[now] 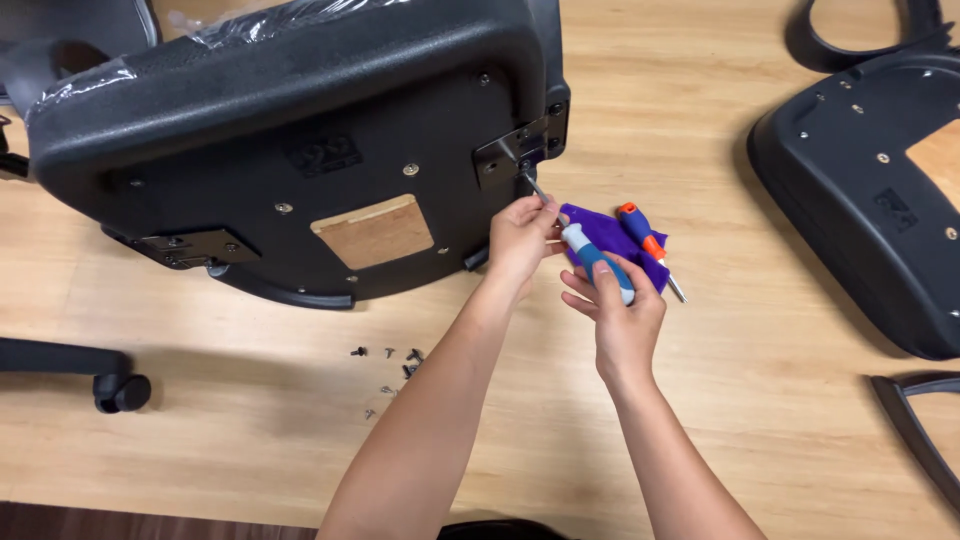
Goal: The person uses a screwdriver to unscrew the fasteners holding an armrest to the underside of an office chair seat, then detaches the armrest and sets it on the table. They gather the removed screws into a pile on the table and reposition the seat and armrest parts.
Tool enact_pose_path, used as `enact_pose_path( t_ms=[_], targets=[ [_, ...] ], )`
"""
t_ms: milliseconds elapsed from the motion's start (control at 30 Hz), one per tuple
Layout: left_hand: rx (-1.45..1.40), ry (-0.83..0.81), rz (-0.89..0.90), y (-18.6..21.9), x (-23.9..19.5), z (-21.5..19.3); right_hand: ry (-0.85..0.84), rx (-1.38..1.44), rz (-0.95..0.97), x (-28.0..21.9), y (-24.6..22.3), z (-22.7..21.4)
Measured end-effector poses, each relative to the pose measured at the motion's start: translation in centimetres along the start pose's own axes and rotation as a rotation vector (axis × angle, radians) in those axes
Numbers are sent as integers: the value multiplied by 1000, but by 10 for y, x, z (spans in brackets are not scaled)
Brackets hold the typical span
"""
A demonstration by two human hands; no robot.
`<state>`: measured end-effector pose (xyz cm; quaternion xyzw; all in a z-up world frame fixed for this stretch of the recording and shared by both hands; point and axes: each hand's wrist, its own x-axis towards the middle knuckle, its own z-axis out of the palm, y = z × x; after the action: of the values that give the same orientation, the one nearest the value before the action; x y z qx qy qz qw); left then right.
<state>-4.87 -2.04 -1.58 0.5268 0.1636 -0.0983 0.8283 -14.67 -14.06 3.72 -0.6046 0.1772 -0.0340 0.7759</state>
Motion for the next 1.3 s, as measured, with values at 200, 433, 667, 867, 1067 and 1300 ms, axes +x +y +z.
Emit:
enact_pose_path(
  t_ms=[200,433,667,867,1067,1300],
  targets=[
    [-32,-19,9,5,-7,1,3,13,3,-3,-2,1],
    [-5,-48,22,7,-6,2,17,38,-22,-2,-3,1],
    [-9,-8,-12,10,-4,7,36,22,7,0,-7,2],
    [-13,5,-16,9,-3,7,36,42,18,2,-6,1],
    [-27,65,-8,2,8,6,17,8,108,2,-10,0],
    [-451,253,-113,5,53,5,-97,-421,-439,5,21,-16]
  ],
)
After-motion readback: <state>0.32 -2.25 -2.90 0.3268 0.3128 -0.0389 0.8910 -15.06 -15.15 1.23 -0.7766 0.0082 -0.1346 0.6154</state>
